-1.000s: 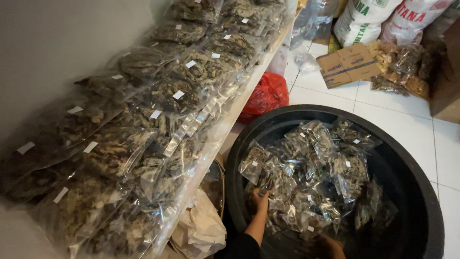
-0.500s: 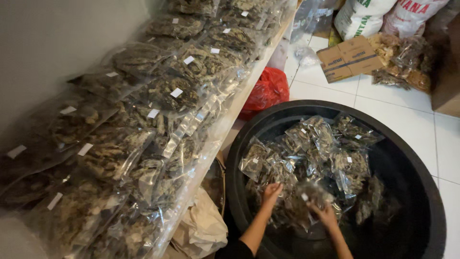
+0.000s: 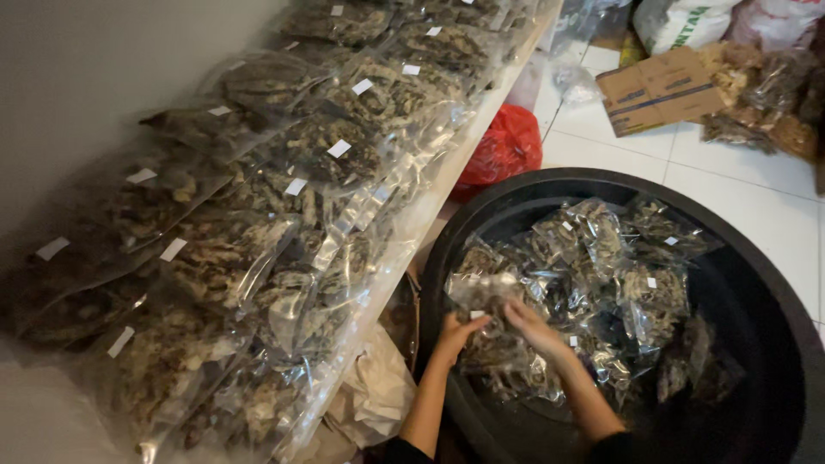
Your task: The person picks plastic bags of dried goods one at a time from a large black basin on the floor and arranges them in rows on a low shelf beside them, pressing the bags into place to build up the display.
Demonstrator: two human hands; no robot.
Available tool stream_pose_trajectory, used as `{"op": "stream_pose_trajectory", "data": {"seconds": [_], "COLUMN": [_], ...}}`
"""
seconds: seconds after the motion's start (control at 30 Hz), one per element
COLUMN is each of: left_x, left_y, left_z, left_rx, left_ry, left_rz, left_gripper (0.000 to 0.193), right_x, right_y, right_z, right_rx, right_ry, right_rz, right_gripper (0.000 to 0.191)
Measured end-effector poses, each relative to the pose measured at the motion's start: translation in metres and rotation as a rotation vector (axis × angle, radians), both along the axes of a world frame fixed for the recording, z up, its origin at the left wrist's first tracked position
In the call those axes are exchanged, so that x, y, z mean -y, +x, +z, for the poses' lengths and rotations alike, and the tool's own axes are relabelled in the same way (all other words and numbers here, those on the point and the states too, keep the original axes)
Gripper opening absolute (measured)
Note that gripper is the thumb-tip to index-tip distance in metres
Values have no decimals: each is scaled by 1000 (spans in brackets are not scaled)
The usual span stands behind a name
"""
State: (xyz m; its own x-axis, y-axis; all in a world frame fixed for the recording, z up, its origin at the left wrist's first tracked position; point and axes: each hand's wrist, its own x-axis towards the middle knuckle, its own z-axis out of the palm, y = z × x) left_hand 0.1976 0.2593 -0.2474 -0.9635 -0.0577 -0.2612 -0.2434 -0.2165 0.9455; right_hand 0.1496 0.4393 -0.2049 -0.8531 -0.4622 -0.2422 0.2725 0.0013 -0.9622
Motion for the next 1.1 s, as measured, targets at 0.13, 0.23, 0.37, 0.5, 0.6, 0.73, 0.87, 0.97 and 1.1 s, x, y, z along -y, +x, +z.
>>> {"op": "stream_pose_trajectory", "data": {"seconds": [0.13, 0.23, 0.37, 0.5, 0.6, 0.73, 0.87, 0.97, 1.1], "left_x": [16, 22, 28, 33, 35, 34, 30, 23, -1], "left_y": [18, 20, 21, 25, 27, 28, 25, 21, 17], "left_z": [-15, -20, -19, -16, -12, 0, 9, 6, -2], "left_rx": [-89, -188, -209, -187, -83, -128, -277, -129, -61], "left_ry": [6, -66, -82, -118, -107, -116, -119, -112, 148], "left_rz": [368, 508, 522, 497, 518, 532, 577, 542, 516], "left_gripper": [37, 37, 38, 39, 39, 38, 36, 35, 38], "right_x": [58, 90, 116, 120, 108, 74, 24, -14, -63], "right_y": [5, 7, -1, -19, -36, -48, -36, -17, 6], "right_z": [-17, -20, -16, -22, -31, -32, -18, -2, 6], "right_rx": [379, 630, 811, 837, 805, 479, 277, 248, 161], "right_ry": [-166, -262, -426, -544, -591, -596, -606, -692, -915], "right_rz": [-250, -328, -419, -517, -587, -588, -500, -441, -432], "right_gripper": [58, 50, 40, 31, 26, 15, 12, 11, 14]}}
